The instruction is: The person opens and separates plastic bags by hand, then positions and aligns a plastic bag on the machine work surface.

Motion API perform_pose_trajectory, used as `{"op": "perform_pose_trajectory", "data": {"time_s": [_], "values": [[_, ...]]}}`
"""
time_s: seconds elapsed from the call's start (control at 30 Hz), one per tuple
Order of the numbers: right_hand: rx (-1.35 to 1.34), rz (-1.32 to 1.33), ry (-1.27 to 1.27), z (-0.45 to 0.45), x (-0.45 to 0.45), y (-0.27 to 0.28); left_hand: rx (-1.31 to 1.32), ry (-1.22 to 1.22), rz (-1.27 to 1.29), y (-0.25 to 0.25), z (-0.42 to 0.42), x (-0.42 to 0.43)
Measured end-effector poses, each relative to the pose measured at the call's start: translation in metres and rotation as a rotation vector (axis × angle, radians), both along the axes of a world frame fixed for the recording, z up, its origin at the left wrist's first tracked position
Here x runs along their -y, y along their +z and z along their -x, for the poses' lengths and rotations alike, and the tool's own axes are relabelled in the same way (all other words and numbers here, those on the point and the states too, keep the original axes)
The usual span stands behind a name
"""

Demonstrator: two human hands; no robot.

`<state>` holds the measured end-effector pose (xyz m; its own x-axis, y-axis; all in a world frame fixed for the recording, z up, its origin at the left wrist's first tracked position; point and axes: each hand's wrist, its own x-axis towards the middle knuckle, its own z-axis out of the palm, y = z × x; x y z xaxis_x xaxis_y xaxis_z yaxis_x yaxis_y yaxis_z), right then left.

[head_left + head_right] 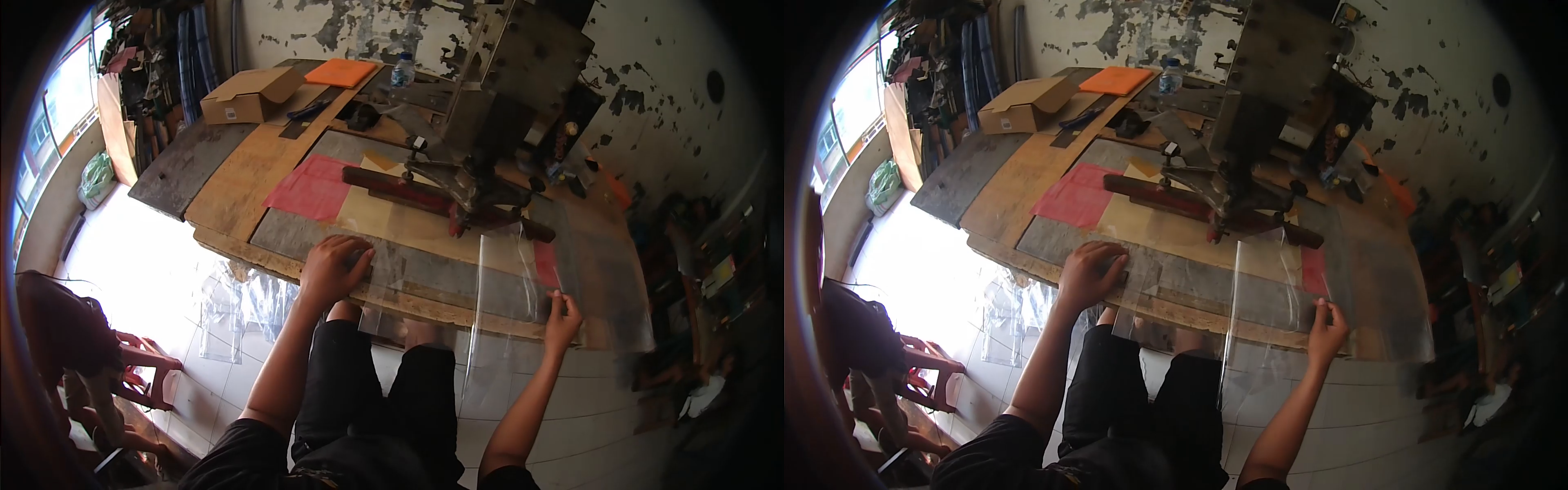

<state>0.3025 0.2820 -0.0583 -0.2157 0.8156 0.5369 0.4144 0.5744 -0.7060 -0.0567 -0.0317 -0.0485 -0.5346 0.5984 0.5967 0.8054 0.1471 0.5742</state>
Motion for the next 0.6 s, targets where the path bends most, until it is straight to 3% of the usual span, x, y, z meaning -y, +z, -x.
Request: {"op": "perform_pose_trajectory", "data": {"time_s": [0.27,0.43,0.6], "values": [[0.084,0.113,0.069,-0.005,-0.005,0.005,0.012,-0.016,-0.016,-0.002,0.004,0.001],[0.006,0.229,0.360,0.002,-0.007,0.016,-0.003,-0.029,-0.016,-0.005,0.007,0.001],[0.120,0.388,0.372,0.027,-0.002,0.042,-0.012,-0.022,0.000,-0.008,0.008,0.000]]}}
